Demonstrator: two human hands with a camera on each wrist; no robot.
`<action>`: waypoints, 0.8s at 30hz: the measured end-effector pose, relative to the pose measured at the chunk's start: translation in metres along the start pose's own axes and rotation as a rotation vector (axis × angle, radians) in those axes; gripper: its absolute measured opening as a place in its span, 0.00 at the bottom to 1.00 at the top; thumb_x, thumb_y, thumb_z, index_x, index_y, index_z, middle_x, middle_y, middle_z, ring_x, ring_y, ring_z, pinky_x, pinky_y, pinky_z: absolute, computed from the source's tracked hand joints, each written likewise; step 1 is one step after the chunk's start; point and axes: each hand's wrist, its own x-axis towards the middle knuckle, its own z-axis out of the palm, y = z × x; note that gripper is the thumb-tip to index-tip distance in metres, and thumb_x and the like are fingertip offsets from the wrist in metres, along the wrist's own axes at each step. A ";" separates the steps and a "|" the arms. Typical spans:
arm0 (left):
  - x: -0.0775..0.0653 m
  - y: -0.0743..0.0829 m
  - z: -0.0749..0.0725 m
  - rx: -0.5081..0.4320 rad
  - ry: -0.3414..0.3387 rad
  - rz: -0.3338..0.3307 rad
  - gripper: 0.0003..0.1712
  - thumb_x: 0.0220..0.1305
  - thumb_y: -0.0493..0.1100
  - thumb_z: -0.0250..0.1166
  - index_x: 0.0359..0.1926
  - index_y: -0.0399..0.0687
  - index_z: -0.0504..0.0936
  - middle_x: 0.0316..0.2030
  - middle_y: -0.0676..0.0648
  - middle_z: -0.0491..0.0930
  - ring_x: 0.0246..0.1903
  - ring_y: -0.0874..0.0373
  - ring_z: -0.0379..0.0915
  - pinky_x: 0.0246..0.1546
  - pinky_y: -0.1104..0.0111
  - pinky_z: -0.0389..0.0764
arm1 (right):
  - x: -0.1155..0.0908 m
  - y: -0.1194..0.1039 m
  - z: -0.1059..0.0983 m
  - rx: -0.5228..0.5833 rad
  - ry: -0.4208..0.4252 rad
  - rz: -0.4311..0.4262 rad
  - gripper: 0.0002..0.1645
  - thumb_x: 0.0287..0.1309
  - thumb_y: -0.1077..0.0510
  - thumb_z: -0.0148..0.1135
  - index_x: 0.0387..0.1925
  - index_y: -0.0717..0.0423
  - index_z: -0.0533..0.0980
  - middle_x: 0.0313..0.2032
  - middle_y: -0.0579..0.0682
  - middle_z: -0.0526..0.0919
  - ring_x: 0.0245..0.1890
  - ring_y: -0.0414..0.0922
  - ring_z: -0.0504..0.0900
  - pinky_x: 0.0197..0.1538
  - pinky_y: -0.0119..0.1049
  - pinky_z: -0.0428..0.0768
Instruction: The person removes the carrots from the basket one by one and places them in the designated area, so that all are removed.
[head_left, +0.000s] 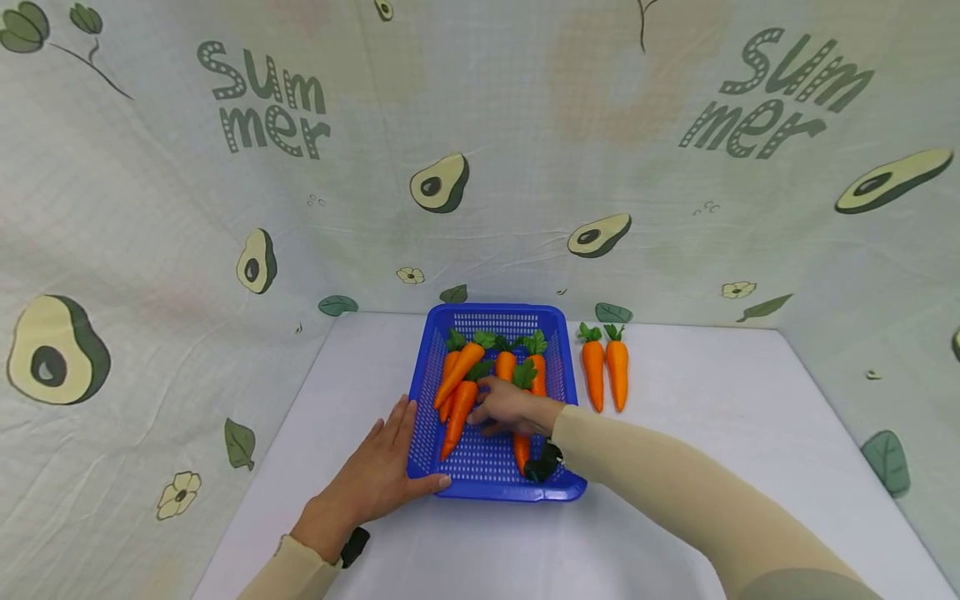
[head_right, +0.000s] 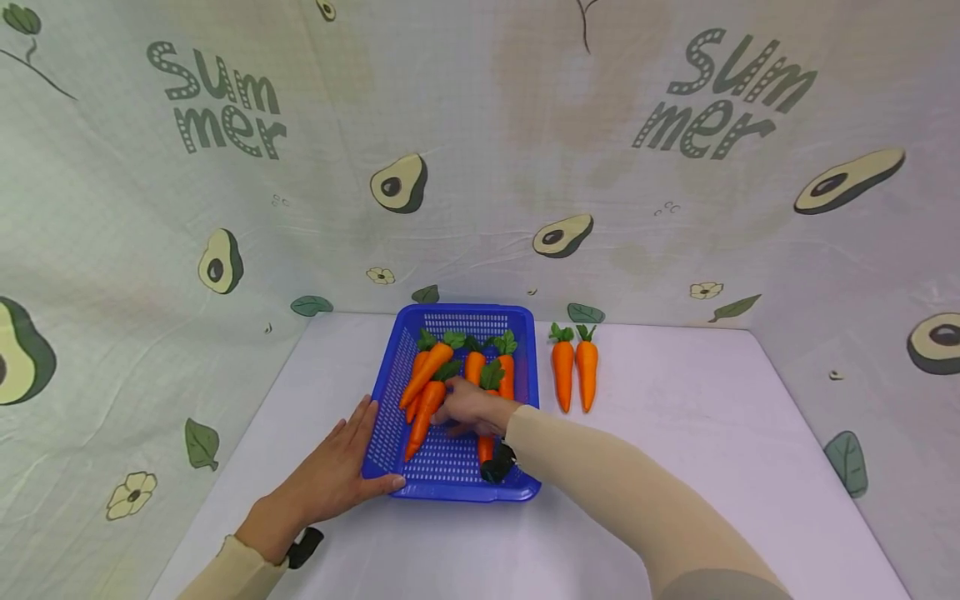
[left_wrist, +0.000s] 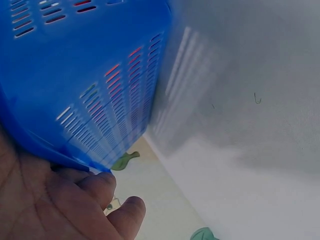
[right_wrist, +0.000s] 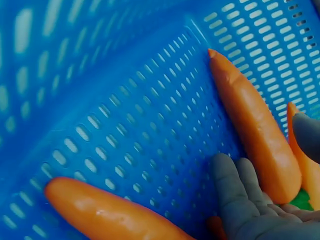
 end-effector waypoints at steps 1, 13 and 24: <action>0.000 0.000 0.000 -0.001 -0.001 -0.002 0.76 0.56 0.85 0.61 0.85 0.37 0.43 0.85 0.36 0.42 0.82 0.38 0.49 0.81 0.42 0.53 | 0.002 0.000 0.000 0.007 0.002 0.000 0.54 0.62 0.74 0.67 0.82 0.65 0.49 0.75 0.70 0.63 0.61 0.60 0.80 0.62 0.61 0.83; 0.000 0.000 -0.001 -0.009 -0.011 -0.005 0.77 0.56 0.87 0.59 0.85 0.38 0.42 0.85 0.37 0.40 0.82 0.39 0.48 0.81 0.43 0.51 | 0.008 -0.002 0.005 0.026 -0.022 -0.019 0.52 0.68 0.70 0.66 0.84 0.57 0.48 0.75 0.69 0.63 0.56 0.58 0.83 0.60 0.61 0.84; 0.001 -0.002 0.002 -0.014 -0.006 0.014 0.77 0.56 0.88 0.58 0.85 0.37 0.43 0.85 0.37 0.40 0.83 0.40 0.48 0.81 0.43 0.51 | 0.012 0.003 0.017 0.098 -0.059 -0.041 0.52 0.66 0.70 0.68 0.81 0.63 0.47 0.62 0.68 0.75 0.48 0.55 0.87 0.55 0.58 0.87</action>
